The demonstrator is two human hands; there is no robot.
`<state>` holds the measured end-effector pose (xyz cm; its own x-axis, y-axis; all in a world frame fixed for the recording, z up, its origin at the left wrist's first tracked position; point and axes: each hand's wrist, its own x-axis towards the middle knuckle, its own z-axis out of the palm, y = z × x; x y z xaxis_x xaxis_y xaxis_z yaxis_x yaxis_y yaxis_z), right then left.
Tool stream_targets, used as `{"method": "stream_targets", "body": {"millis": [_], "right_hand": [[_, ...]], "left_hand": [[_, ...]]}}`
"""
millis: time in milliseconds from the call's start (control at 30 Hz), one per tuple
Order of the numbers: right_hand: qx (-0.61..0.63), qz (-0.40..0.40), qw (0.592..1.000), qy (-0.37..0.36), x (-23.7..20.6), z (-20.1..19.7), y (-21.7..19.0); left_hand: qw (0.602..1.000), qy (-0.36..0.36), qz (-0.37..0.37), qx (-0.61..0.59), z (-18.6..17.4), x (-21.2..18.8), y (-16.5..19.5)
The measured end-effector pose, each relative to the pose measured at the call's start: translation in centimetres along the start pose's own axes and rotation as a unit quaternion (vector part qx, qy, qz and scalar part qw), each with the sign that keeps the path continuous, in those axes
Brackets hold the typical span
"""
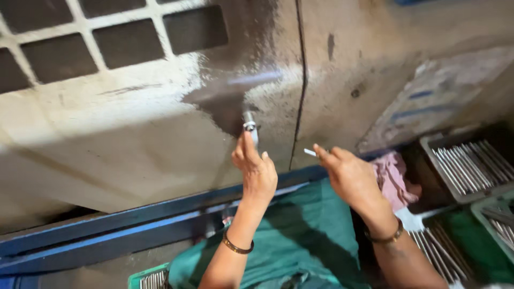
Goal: The person repeatedly polishes cylindrical metal rods against a stationary grinding surface on a machine. They hold each rod with both hands, rub it against the surface, then wipe it with a pink cloth before placing it into a green bin. The process is repeated for multiple rods.
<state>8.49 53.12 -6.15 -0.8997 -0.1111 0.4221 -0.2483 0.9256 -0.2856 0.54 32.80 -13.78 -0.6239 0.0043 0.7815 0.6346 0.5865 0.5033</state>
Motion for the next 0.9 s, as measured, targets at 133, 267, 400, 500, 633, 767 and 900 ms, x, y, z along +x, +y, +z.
{"method": "stream_targets", "body": {"millis": [133, 267, 400, 500, 633, 767, 900], "right_hand": [[0.321, 0.022, 0.945, 0.048, -1.6, 2.1, 1.2], [0.479, 0.033, 0.875, 0.054, -4.0, 5.7, 1.7], [0.616, 0.020, 0.785, 0.071, -6.1, 7.3, 2.7], [0.605, -0.027, 0.791, 0.092, -6.8, 7.3, 3.2], [0.587, -0.092, 0.799, 0.093, -6.9, 7.1, 3.3], [0.611, -0.039, 0.788, 0.069, -7.5, 7.5, 3.3], [0.582, -0.065, 0.806, 0.088, -8.3, 8.1, 4.0]], "left_hand": [[0.998, 0.067, 0.020, 0.004, -1.9, -1.4, 3.6], [0.998, -0.030, 0.049, 0.019, -3.1, -2.6, 7.8], [0.996, -0.077, 0.046, -0.031, -4.0, -2.3, 10.5], [0.994, -0.094, 0.041, -0.040, -4.0, -2.0, 12.0], [0.992, -0.106, 0.037, -0.061, -3.9, -1.7, 12.9], [0.989, -0.122, 0.029, -0.074, -3.5, -2.0, 13.0], [0.988, -0.130, 0.015, -0.082, -2.6, -2.3, 13.2]]}}
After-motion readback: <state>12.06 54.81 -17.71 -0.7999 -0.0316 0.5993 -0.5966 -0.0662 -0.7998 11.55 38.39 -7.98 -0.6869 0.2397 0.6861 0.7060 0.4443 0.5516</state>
